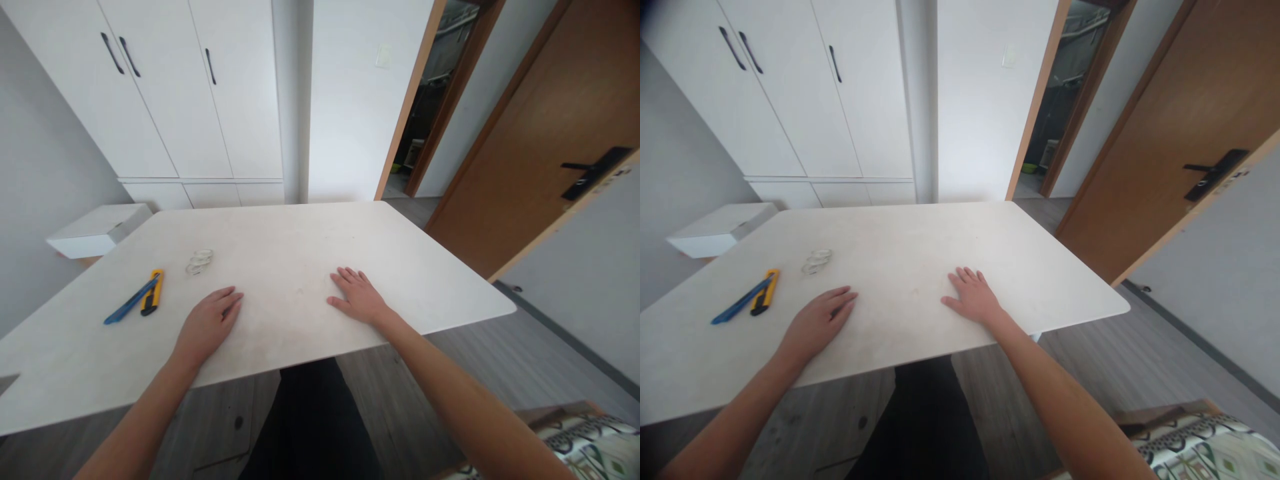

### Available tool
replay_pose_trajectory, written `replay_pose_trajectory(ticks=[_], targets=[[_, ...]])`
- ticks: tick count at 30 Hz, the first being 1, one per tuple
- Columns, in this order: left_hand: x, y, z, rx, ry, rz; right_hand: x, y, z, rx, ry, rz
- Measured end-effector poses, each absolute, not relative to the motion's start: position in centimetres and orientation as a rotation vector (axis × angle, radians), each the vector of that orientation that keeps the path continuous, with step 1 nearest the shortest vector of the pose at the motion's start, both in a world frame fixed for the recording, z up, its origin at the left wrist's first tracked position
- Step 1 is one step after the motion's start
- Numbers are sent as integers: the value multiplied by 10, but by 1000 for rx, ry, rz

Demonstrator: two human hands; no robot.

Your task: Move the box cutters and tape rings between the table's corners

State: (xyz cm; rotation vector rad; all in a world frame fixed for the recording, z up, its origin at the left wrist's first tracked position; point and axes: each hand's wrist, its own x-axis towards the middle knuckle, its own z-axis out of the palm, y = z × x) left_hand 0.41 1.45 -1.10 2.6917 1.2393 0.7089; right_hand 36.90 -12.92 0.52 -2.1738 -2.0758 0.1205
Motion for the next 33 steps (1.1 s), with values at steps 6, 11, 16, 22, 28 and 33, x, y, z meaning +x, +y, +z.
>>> replay_pose_trajectory(ticks=[6,11,16,22,28,33], targets=[[4,15,-13,2707,1219,747,370,-129,6,-2178,-2088,109],[4,16,-15,2714,1221,741,369,-129,7,-2194,-2086,106],[3,16,-15,2716,1219,733,369,-129,7,-2201,-2089,103],[4,17,-16,2712,1220,749,370,-129,6,-2191,-2097,96],[3,16,-15,2704,1210,759,371,-128,3,-2193,-2093,81],[3,16,-15,2710,1201,754,372,-128,2,-2185,-2093,89]])
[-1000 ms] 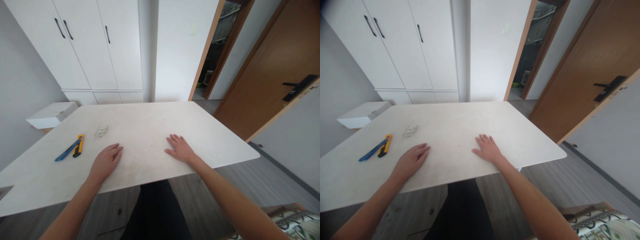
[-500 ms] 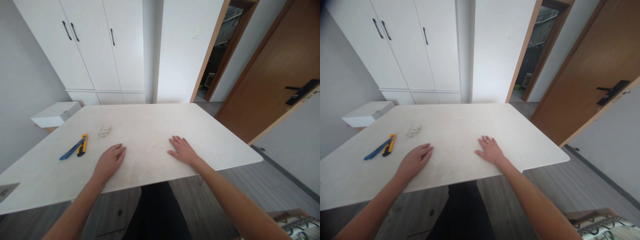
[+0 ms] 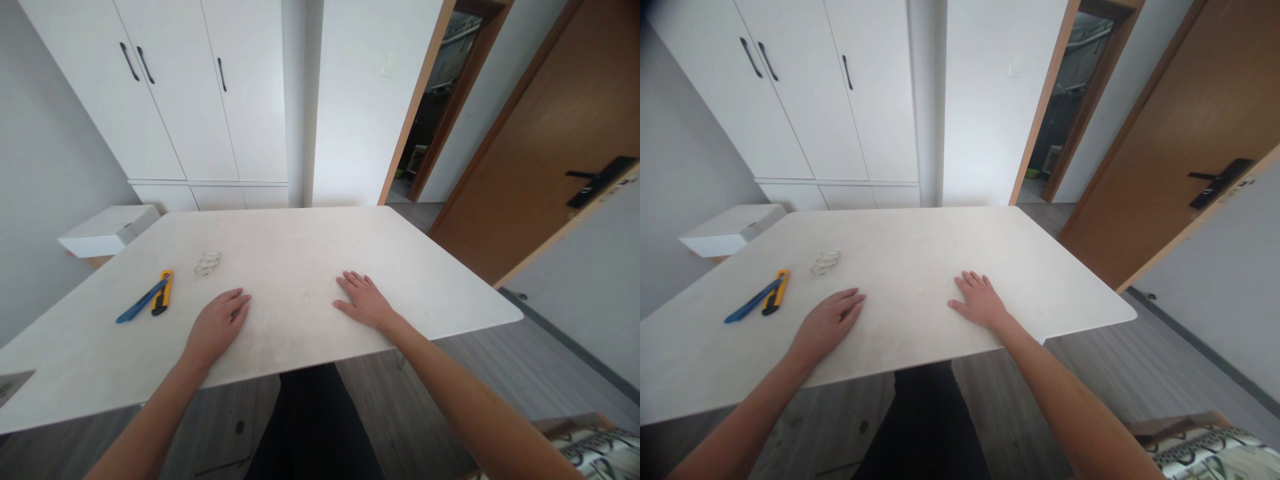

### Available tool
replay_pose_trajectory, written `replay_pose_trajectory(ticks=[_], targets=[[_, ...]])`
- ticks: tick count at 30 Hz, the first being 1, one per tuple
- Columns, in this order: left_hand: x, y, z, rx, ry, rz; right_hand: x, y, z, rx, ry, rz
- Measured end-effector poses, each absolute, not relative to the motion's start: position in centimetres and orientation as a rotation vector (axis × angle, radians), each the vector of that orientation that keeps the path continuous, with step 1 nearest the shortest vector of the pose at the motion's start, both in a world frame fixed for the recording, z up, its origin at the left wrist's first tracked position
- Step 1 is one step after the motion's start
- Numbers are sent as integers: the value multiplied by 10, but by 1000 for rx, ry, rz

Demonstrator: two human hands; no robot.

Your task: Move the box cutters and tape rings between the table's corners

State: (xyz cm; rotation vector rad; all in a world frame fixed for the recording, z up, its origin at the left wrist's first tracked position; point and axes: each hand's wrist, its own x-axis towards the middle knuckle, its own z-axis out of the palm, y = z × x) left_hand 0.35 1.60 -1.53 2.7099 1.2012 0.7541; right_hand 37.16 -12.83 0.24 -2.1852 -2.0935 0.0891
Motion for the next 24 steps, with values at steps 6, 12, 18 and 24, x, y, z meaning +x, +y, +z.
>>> replay_pose_trajectory(ticks=[6,12,18,24], targets=[[4,15,-15,2691,1220,762,371,-129,3,-2194,-2093,93],[4,14,-13,2687,1234,744,371,-128,2,-2193,-2090,86],[4,15,-14,2687,1230,753,370,-129,4,-2195,-2102,95],[4,14,-13,2681,1233,736,371,-129,4,-2201,-2104,86]])
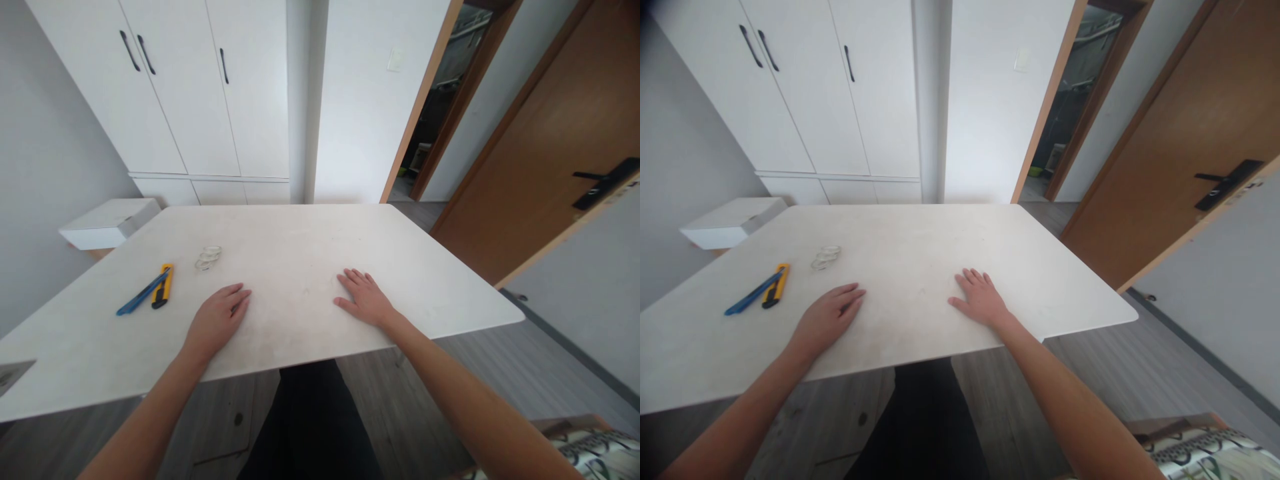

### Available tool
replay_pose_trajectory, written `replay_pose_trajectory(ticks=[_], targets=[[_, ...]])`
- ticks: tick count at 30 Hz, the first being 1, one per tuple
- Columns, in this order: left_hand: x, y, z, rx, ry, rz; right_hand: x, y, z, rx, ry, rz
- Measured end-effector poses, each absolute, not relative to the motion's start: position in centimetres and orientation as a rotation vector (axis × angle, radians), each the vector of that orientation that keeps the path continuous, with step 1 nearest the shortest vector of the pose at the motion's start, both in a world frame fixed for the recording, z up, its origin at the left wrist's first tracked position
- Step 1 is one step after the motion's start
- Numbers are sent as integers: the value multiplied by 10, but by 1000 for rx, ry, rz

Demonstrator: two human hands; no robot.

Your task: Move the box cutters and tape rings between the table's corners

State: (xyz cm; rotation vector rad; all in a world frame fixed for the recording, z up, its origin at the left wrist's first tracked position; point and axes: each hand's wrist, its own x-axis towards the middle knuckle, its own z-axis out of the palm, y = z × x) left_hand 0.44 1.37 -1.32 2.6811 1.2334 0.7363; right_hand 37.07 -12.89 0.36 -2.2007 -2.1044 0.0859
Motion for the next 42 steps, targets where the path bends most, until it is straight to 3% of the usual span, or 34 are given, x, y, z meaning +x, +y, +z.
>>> replay_pose_trajectory(ticks=[42], targets=[[4,14,-13,2653,1244,744,371,-129,3,-2195,-2097,79]])
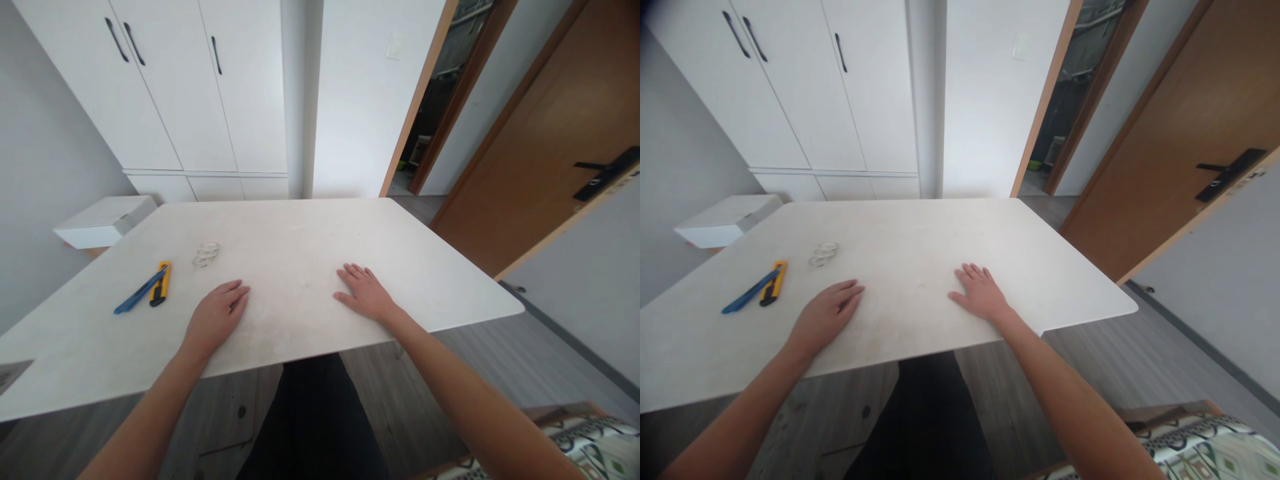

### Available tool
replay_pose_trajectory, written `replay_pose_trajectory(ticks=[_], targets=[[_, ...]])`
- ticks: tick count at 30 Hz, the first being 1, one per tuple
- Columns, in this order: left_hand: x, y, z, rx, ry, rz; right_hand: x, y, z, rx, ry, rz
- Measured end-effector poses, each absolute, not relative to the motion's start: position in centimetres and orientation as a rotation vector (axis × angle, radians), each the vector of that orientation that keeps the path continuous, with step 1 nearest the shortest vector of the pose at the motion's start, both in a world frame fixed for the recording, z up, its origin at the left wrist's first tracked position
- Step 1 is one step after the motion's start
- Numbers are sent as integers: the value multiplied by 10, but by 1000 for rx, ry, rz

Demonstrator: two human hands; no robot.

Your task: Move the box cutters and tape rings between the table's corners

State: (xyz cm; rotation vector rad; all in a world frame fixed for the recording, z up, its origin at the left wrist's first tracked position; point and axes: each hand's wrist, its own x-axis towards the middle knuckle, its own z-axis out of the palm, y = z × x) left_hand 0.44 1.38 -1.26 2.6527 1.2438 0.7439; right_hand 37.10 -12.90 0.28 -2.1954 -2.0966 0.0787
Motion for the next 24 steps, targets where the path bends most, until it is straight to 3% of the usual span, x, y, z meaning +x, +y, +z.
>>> replay_pose_trajectory(ticks=[24], targets=[[8,10,-9,2686,1238,726,365,-125,13,-2217,-2054,39]])
